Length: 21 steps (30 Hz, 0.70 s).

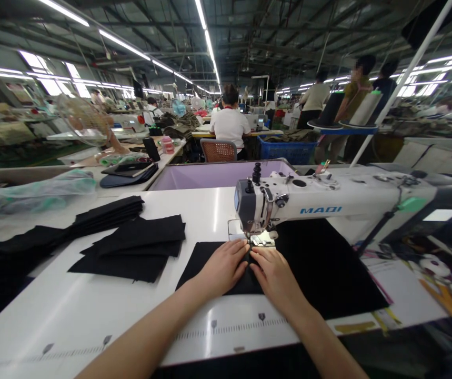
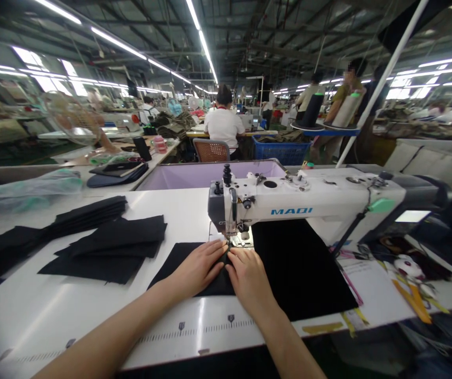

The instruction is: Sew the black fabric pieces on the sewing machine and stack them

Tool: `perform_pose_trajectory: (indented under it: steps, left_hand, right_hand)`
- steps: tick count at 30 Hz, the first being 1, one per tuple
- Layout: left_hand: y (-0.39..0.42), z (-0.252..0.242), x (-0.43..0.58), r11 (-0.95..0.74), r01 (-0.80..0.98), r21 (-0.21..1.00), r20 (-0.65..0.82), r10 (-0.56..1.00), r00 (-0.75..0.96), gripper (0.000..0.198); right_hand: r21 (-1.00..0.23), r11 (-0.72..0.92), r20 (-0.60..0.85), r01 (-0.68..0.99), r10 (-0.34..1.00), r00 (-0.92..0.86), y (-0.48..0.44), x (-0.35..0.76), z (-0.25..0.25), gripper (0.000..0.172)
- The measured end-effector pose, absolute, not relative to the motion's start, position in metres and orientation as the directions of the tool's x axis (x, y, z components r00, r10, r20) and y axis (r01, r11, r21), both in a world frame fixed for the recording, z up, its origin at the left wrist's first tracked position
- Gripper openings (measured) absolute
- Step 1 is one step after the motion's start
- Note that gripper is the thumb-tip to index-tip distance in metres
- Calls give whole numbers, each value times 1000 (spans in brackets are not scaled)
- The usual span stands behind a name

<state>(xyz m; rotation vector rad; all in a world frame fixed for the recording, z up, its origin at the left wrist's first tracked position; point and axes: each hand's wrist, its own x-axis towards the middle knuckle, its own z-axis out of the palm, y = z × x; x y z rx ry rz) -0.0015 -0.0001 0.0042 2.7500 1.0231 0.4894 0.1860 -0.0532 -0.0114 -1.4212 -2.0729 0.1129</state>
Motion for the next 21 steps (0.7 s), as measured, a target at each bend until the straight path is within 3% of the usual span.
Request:
perform_pose_trajectory:
  steps: [8, 14, 21]
  left_hand:
    - [4, 4, -4, -756, 592, 280, 244, 652, 718, 43]
    - [-10, 18, -5, -755, 607, 249, 137, 648, 749, 44]
    - [-67, 30, -10, -859, 466, 214, 129, 497, 858, 37]
  right_hand:
    - [-396, 406, 418, 823, 878, -232, -51, 184, -9, 29]
    - [-411, 405, 355, 817, 896, -266, -68, 188, -1, 28]
    - [-387, 498, 390, 776, 851, -352, -117, 204, -16, 28]
